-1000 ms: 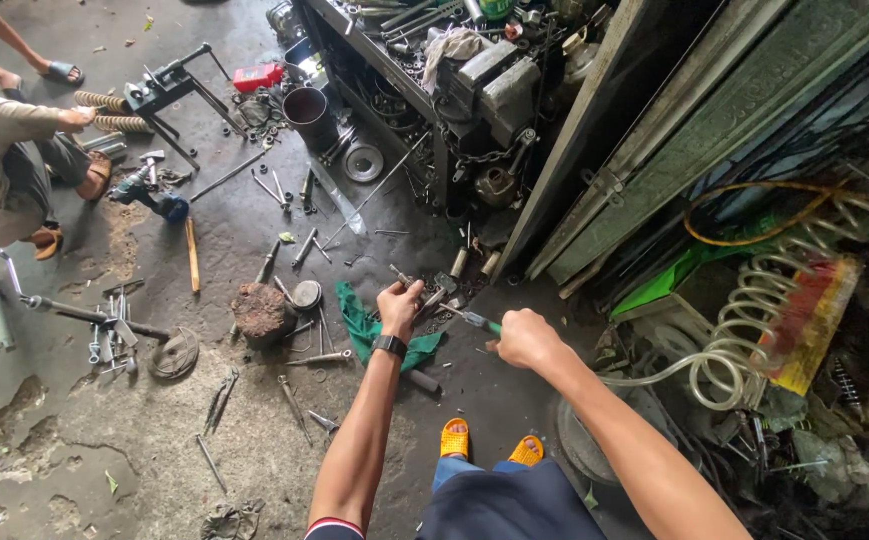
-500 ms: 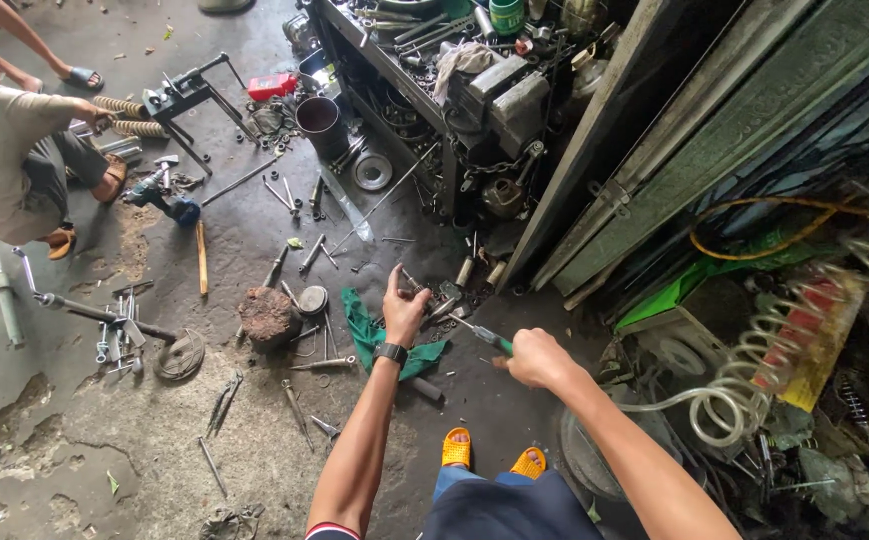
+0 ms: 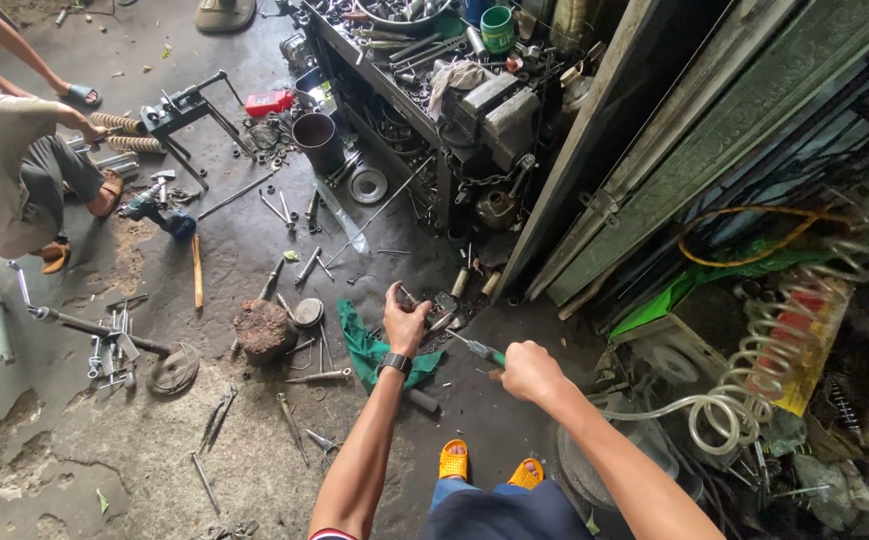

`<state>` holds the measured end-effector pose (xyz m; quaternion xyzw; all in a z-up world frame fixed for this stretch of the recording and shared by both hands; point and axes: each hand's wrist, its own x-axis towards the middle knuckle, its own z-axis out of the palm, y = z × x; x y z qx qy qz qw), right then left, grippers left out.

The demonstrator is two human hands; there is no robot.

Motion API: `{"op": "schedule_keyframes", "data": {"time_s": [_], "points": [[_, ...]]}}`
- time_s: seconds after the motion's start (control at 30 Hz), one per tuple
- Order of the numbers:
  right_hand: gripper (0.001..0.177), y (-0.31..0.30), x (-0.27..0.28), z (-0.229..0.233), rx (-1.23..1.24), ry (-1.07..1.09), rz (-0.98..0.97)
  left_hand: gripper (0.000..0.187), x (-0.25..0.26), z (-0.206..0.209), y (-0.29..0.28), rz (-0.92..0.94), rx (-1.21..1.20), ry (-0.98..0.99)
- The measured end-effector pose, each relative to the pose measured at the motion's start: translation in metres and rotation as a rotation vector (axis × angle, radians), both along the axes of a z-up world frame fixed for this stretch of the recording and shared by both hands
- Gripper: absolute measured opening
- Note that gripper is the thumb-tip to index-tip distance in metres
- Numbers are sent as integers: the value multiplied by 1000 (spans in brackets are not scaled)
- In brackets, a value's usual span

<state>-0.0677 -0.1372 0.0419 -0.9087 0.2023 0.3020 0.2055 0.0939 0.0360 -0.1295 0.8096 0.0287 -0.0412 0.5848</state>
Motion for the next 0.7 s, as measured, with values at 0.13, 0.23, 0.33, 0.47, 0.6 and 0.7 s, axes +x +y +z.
{"op": "schedule_keyframes", "data": {"time_s": [0.13, 0.23, 0.33, 0.47, 0.6, 0.7], "points": [[49, 1, -5, -1, -12, -34, 6, 72, -4, 10, -1, 20, -25, 43], [51, 2, -8, -4, -11, 3, 15, 58, 4, -33, 1, 85, -54, 16], [46, 4, -15, 2, 13, -2, 55, 37, 18, -89, 7, 48, -533, 429], [48, -16, -38, -62, -48, -224, 194, 20, 11, -34, 8, 104, -591, 461], [40, -19, -46, -6, -21, -91, 13, 12, -3, 12, 15, -37, -393, -115], [45, -15, -38, 58, -2, -22, -98, 18, -17, 70, 19, -136, -130, -413]]}}
